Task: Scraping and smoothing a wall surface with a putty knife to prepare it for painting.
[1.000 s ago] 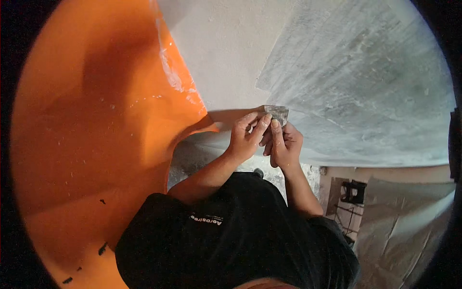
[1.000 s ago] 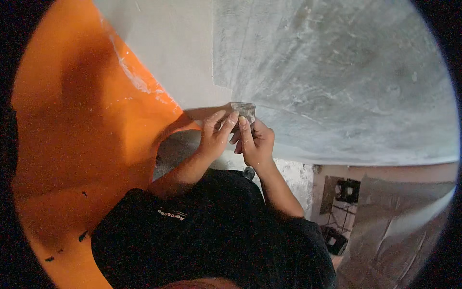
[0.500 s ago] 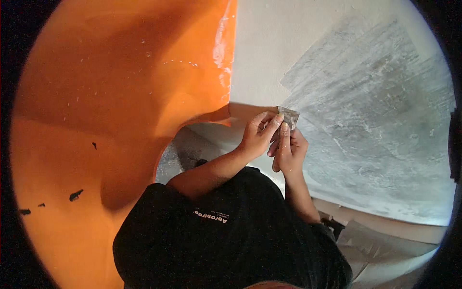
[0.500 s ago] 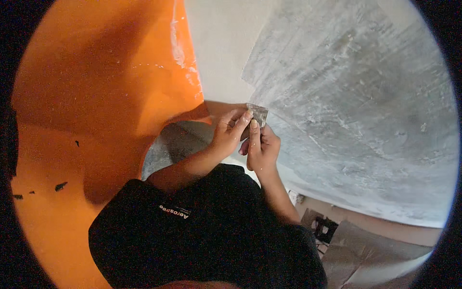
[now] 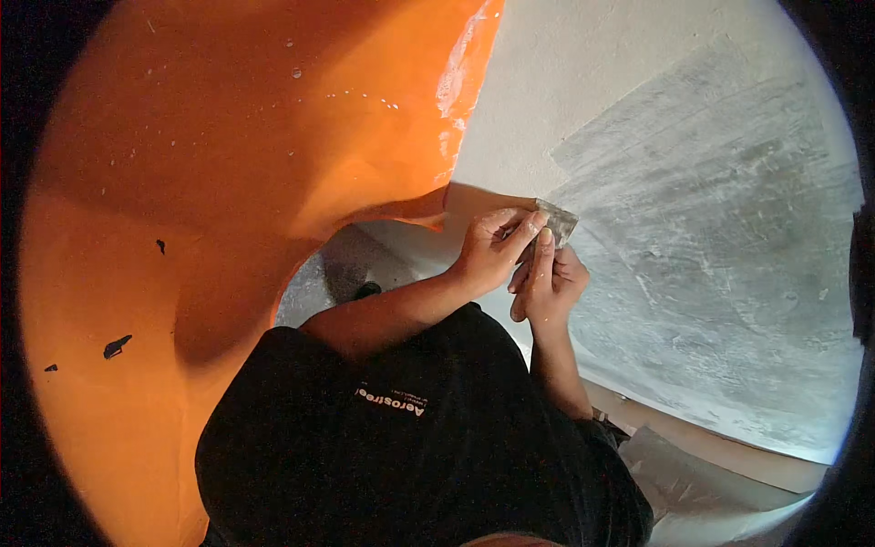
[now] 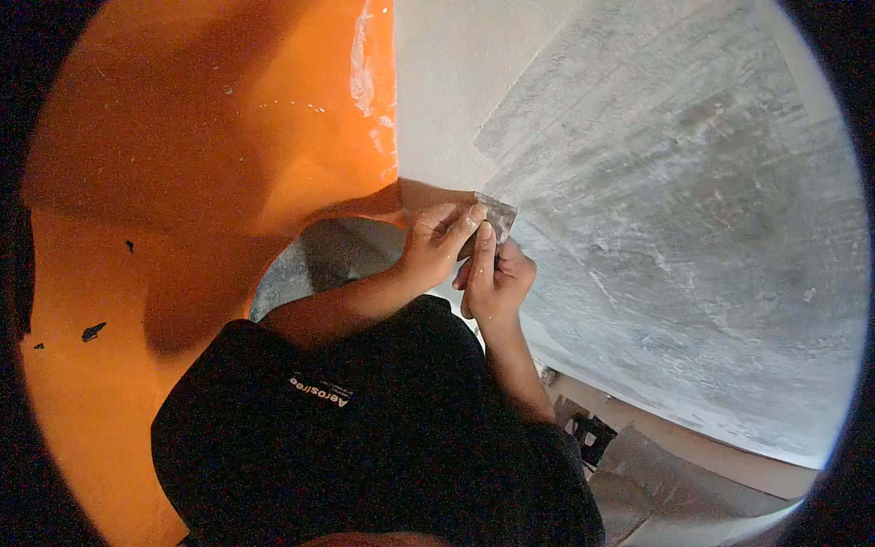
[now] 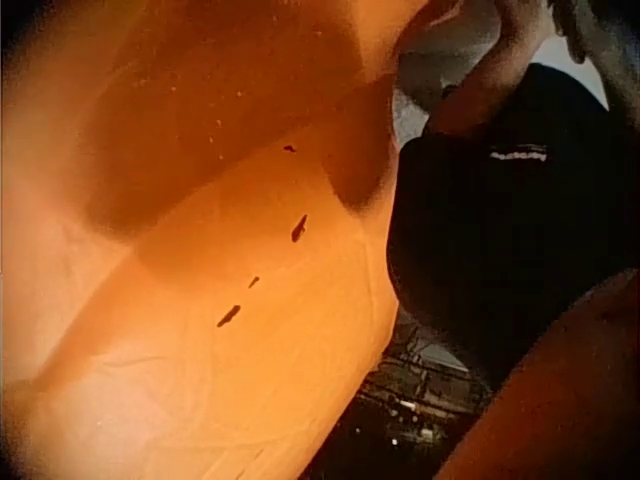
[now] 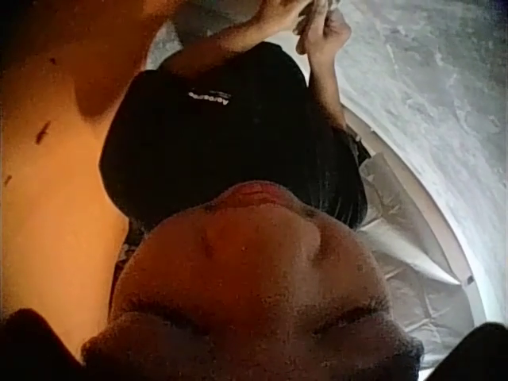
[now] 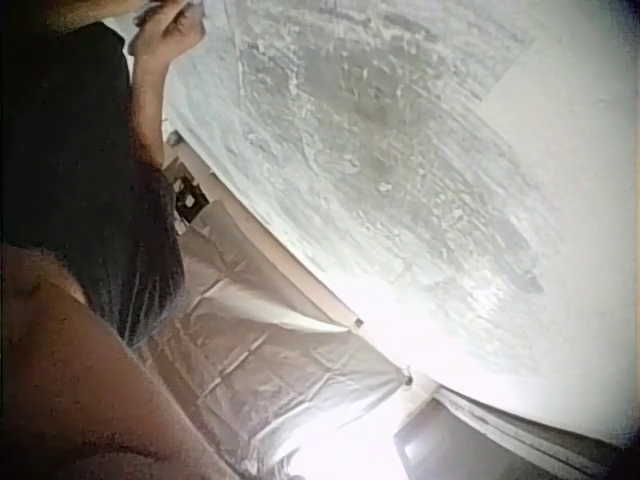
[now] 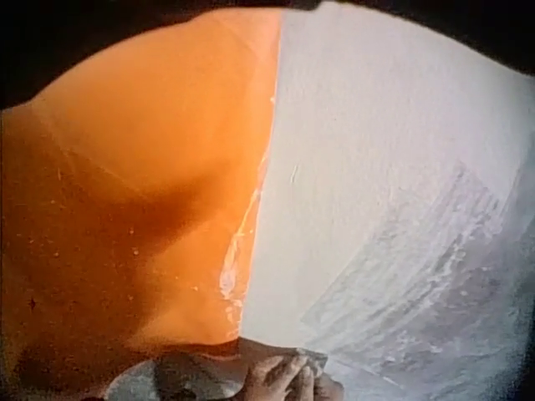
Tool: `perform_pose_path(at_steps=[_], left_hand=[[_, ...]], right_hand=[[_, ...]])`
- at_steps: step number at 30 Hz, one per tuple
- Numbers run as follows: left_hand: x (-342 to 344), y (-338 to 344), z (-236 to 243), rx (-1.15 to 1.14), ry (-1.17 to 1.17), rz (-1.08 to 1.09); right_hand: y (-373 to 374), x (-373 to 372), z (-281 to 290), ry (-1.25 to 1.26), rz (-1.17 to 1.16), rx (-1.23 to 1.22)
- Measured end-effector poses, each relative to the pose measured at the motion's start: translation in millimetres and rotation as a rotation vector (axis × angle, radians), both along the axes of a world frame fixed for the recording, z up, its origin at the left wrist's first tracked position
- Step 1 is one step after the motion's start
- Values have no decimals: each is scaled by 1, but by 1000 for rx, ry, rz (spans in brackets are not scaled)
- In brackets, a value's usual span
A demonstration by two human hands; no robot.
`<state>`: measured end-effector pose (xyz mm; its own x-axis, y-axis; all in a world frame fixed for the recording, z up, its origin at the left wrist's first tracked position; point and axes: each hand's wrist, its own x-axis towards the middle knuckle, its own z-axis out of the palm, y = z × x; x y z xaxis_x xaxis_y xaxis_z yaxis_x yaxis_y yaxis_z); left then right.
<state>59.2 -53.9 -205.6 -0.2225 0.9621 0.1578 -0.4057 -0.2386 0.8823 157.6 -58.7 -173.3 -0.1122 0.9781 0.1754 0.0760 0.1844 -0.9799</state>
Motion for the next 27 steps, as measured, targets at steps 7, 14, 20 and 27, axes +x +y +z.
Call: perform_pose_path(at_steps=[7, 14, 20, 27], left_hand=[[-7, 2, 1, 47, 165, 79], [-13, 4, 2, 75, 243, 123], [-15, 2, 8, 66, 233, 131], [-23, 0, 22, -8, 184, 22]], right_hand=[[-1, -11, -4, 13, -52, 82], [0, -15, -6, 80, -41, 84], [1, -17, -4, 82, -34, 91], [-3, -23, 8, 123, -29, 27]])
